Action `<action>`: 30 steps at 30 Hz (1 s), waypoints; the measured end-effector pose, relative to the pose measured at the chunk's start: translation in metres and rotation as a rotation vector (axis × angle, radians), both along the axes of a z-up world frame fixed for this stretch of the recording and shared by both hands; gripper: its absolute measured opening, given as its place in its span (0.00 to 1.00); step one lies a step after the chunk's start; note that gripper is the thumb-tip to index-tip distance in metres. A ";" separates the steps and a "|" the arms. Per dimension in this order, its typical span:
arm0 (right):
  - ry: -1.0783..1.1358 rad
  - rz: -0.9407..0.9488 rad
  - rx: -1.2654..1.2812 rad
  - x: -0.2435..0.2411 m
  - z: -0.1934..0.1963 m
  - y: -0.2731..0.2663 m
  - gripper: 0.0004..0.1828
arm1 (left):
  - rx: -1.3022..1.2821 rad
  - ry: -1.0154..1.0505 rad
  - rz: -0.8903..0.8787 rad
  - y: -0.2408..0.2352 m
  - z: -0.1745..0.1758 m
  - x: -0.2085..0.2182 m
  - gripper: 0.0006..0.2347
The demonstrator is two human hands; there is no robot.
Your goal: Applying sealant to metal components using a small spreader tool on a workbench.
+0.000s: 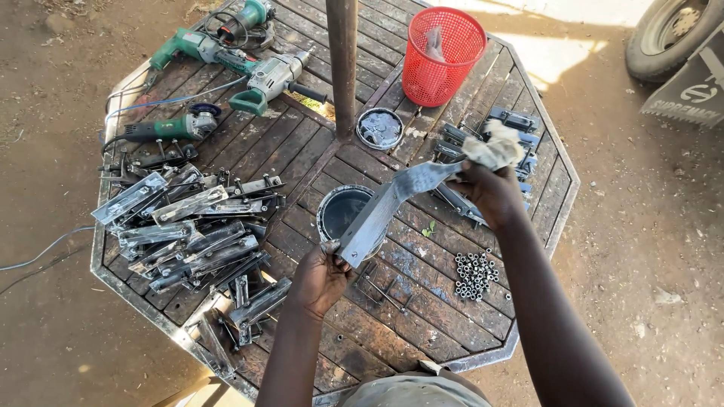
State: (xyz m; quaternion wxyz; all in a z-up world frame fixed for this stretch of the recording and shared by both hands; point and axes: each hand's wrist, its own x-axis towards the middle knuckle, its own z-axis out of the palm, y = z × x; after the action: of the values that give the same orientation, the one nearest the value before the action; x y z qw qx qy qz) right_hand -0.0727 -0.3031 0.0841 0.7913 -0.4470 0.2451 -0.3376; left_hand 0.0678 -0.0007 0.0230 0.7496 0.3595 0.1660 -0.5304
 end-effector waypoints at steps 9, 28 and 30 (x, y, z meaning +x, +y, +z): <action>0.022 -0.022 -0.010 -0.004 0.001 0.014 0.13 | -0.029 0.023 -0.015 -0.003 0.012 0.000 0.09; 0.078 -0.197 -0.049 -0.012 0.038 0.031 0.08 | 0.421 -0.809 -0.473 0.014 0.047 -0.001 0.25; 0.042 -0.187 0.027 -0.012 0.050 0.042 0.07 | 0.358 -1.033 -0.600 0.008 0.035 0.000 0.22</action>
State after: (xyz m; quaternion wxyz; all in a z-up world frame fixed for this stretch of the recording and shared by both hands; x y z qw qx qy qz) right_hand -0.0843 -0.2608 0.1337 0.7569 -0.4186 0.3067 -0.3972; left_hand 0.0678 0.0069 0.0578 0.4794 0.7207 -0.2400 -0.4395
